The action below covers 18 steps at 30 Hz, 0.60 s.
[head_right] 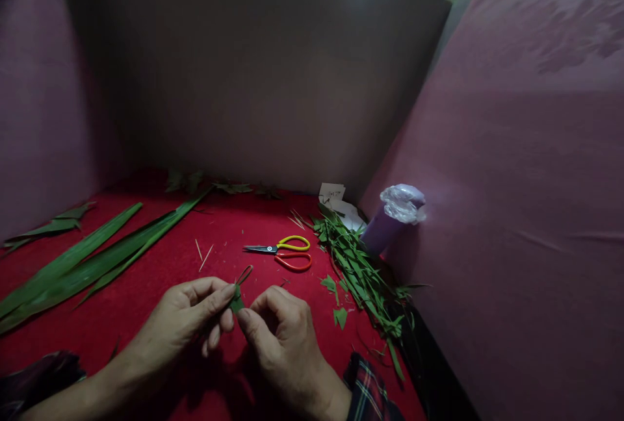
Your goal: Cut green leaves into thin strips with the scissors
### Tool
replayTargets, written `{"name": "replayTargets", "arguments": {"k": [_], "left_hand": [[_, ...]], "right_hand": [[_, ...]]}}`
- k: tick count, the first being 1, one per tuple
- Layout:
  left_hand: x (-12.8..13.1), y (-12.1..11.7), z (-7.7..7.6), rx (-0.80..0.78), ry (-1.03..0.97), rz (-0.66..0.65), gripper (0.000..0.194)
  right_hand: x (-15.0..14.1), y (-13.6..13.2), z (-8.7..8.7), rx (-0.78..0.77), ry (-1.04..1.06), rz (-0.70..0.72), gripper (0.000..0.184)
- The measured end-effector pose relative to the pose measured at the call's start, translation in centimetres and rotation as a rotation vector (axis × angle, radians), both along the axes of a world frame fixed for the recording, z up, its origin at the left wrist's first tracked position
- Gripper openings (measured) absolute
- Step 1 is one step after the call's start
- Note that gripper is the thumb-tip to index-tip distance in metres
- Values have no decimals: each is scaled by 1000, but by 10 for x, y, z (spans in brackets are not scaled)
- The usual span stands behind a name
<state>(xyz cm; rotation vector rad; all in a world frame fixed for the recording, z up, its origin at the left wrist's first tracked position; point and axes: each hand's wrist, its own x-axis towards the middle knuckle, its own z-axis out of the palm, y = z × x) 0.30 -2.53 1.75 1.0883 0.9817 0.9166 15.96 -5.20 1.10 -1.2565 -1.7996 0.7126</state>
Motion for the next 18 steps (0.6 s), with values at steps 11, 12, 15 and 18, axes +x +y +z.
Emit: {"name": "replayTargets", "arguments": {"k": [11, 12, 15, 18], "left_hand": [[-2, 3, -4, 55, 76, 80, 38], [-2, 4, -4, 58, 78, 90, 38], [-2, 5, -1, 85, 98, 112, 37], [-2, 2, 2, 102, 131, 122, 35]], "right_hand": [[-1, -2, 0, -297, 335, 28, 30], [-1, -2, -2, -342, 371, 36, 30], [-1, -2, -3, -405, 460, 54, 30], [-3, -1, 1, -408, 476, 95, 27]]}}
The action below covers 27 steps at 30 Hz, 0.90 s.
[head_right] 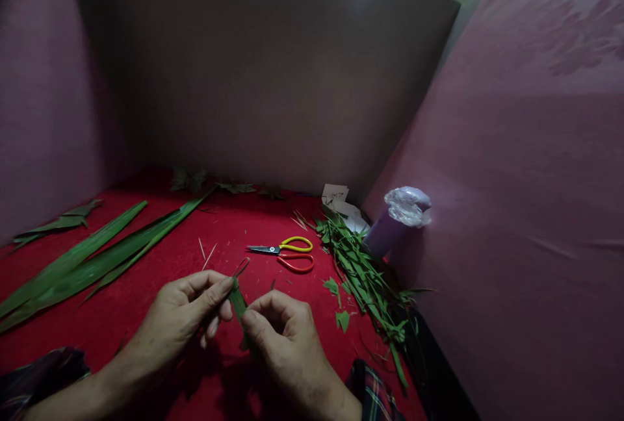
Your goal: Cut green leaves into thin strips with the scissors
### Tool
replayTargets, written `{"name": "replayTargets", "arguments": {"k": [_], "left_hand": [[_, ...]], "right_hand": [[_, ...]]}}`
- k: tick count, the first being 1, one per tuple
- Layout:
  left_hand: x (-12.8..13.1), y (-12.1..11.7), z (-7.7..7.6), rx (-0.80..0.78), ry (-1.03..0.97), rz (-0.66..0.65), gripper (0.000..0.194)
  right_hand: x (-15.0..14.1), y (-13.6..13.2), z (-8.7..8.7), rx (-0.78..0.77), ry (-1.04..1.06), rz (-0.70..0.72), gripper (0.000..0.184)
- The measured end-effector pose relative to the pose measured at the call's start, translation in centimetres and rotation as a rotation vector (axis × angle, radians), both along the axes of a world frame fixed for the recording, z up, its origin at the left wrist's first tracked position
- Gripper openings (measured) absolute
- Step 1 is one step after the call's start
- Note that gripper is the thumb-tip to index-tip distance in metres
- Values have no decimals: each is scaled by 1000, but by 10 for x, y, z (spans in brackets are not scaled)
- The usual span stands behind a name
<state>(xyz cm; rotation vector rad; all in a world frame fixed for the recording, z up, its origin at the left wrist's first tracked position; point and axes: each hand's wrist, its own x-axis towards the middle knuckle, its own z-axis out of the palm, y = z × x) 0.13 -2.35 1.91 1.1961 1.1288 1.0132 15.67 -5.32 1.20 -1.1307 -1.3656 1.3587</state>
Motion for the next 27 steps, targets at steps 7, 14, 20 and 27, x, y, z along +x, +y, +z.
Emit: {"name": "replayTargets", "arguments": {"k": [7, 14, 20, 27], "left_hand": [[5, -10, -3, -16, -43, -86, 33], [7, -12, -1, -134, -115, -99, 34], [8, -9, -3, -141, -154, -131, 35], [7, -11, -1, -178, -148, -151, 36]], "right_hand": [[-7, -2, 1, -70, 49, 14, 29], [-3, -1, -1, -96, 40, 45, 29], [-2, -1, -3, -83, 17, 51, 30], [-3, -1, -5, -39, -30, 3, 27]]}}
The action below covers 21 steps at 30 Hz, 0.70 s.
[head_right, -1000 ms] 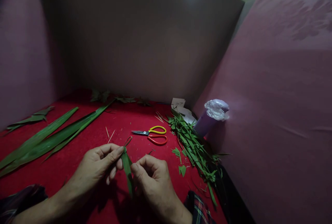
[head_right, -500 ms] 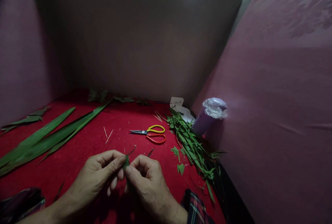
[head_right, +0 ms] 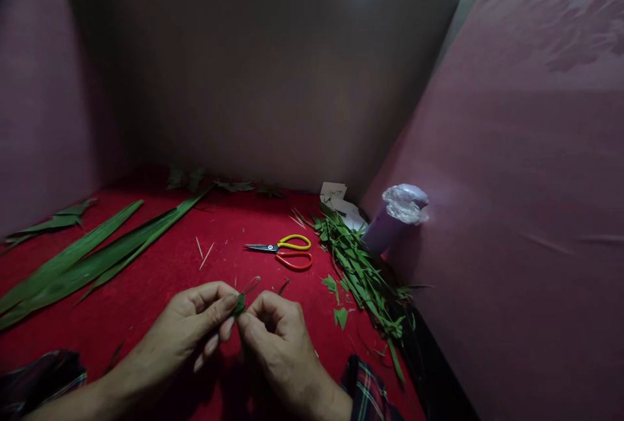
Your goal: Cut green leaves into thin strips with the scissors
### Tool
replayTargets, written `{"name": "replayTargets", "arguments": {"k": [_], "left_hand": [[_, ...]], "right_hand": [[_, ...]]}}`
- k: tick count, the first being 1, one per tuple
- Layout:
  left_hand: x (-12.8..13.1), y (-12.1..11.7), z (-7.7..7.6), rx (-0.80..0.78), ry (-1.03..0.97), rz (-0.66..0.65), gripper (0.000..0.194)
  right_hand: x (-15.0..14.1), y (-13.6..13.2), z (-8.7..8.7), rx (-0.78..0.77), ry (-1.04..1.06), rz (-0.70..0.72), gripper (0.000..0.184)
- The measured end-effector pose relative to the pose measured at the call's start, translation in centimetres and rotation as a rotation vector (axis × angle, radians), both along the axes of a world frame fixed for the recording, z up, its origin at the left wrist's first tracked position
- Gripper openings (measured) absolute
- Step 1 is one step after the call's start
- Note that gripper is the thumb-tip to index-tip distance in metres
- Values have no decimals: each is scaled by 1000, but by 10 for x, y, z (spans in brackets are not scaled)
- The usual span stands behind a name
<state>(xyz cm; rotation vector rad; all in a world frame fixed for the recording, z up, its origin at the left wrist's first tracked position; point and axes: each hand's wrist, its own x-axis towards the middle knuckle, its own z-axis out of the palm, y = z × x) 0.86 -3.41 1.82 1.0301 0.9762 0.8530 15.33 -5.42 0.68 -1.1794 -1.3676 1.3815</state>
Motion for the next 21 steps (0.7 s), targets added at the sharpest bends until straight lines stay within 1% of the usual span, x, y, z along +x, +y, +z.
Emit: {"name": "replayTargets", "arguments": {"k": [3, 6, 14, 21], "left_hand": [[0, -1, 0, -20, -61, -12, 30], [0, 0, -2, -16, -109, -9, 30], [1, 3, -2, -8, -95, 66, 33], [1, 2, 0, -12, -102, 90, 35]], "right_hand": [[0, 1, 1, 31, -20, -19, 28], [1, 1, 2, 42, -42, -22, 27], [1, -1, 0, 56, -48, 11, 25], [1, -1, -2, 70, -68, 14, 26]]}}
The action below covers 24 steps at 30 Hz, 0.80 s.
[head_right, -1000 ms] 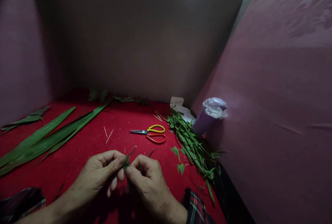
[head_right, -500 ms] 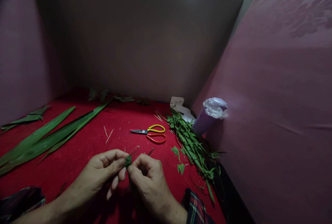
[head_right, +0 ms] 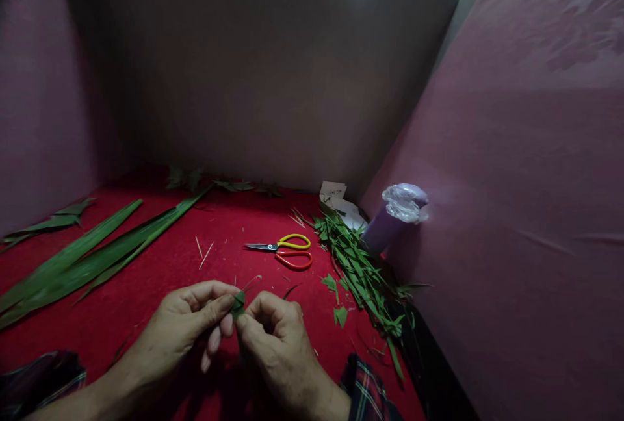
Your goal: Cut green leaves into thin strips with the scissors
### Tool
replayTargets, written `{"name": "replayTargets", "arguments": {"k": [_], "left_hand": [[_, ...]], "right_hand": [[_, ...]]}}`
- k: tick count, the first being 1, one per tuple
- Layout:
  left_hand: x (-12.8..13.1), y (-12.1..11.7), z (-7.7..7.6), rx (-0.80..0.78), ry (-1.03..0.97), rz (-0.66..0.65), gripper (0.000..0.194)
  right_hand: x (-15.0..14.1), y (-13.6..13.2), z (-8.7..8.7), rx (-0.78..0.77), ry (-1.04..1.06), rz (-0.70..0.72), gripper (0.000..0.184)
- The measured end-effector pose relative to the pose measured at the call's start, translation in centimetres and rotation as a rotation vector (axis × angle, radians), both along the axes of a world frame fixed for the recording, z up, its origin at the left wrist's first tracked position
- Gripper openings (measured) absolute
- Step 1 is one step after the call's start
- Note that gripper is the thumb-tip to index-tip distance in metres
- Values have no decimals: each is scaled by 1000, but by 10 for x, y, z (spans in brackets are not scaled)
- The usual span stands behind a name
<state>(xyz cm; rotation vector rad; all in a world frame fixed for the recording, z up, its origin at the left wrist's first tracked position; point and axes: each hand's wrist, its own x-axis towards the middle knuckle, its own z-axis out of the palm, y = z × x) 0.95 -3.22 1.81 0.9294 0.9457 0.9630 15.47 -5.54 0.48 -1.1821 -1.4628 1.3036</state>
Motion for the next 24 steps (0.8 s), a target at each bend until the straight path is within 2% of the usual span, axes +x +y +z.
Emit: {"name": "replayTargets", "arguments": {"k": [16, 20, 24], "left_hand": [[-1, -1, -2, 3, 110, -98, 30], [-5, 1, -2, 15, 92, -112, 30], [-8, 6, -2, 24, 71, -108, 29]], "right_hand": [[-2, -2, -1, 40, -81, -11, 25], [-1, -2, 2, -5, 11, 14, 27], [0, 2, 4, -12, 119, -44, 33]]}}
